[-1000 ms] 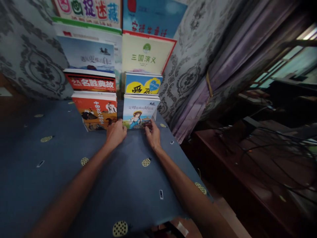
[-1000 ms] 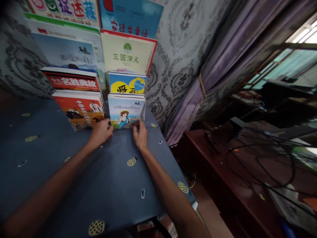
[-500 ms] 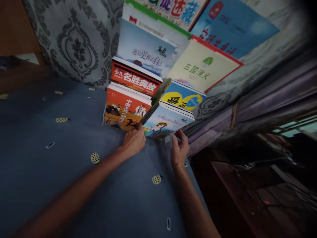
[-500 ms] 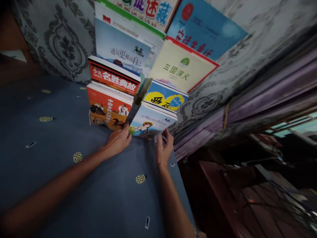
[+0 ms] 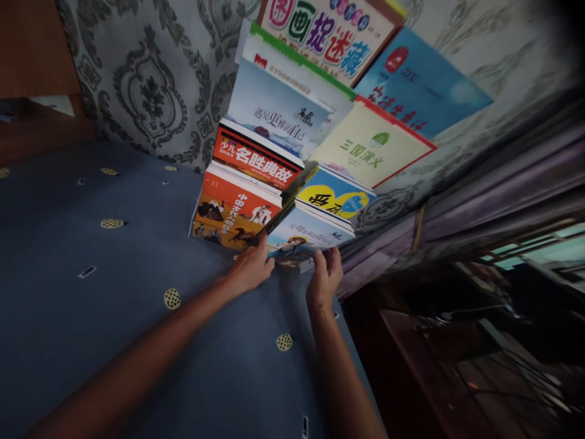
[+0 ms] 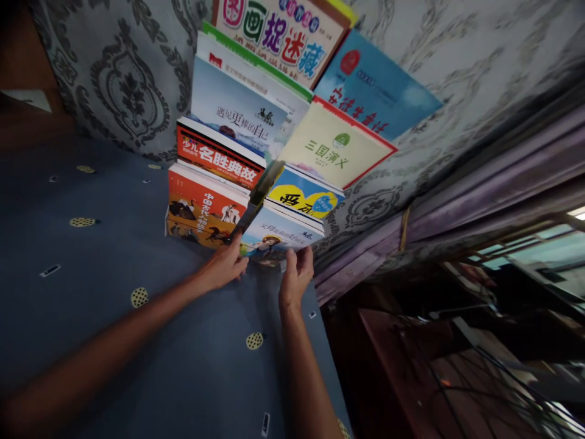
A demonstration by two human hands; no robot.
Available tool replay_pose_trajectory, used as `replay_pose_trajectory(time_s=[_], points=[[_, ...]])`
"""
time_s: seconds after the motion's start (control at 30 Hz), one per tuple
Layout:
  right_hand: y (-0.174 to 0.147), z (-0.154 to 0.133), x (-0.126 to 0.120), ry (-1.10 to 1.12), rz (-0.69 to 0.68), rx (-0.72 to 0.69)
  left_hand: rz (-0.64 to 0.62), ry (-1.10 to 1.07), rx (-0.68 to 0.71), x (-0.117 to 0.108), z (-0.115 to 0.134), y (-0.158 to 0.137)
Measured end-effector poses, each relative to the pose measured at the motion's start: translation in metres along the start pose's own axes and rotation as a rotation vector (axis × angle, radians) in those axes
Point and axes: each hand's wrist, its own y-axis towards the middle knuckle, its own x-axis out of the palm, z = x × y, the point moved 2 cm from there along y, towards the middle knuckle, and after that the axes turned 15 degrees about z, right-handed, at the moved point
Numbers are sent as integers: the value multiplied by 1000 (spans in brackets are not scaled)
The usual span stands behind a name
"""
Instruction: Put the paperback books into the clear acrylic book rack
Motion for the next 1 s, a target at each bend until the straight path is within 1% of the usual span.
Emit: replay_pose_trajectory(time_s=[0.2,0.37,0.43,0.53,0.57,0.67,0.8,0.87,1.0], points=[[1,3,-1,47,-30,58,3,-92,-20,2,-3,1],[5,2,-5,41,-39,44,1,-101,-41,5,-6,0],[9,-1,-7,-1,0,33,6,-141,-31,5,-5,1],[17,-9,-8,-45,106,-8,36,-245,7,3,5,3],[20,-12,-7,-39,119,-17,41,-282,15,1,11,5],[29,-21,-1,15,87,1,23,-373,9,-5,31,10],[36,-27,3,61,100,41,20,-436,-31,-12,52,15],[37,-28,5,75,105,29,27,-439,-42,-12,57,16],[36,-30,6,96,121,9,37,-415,-26,-12,57,17]])
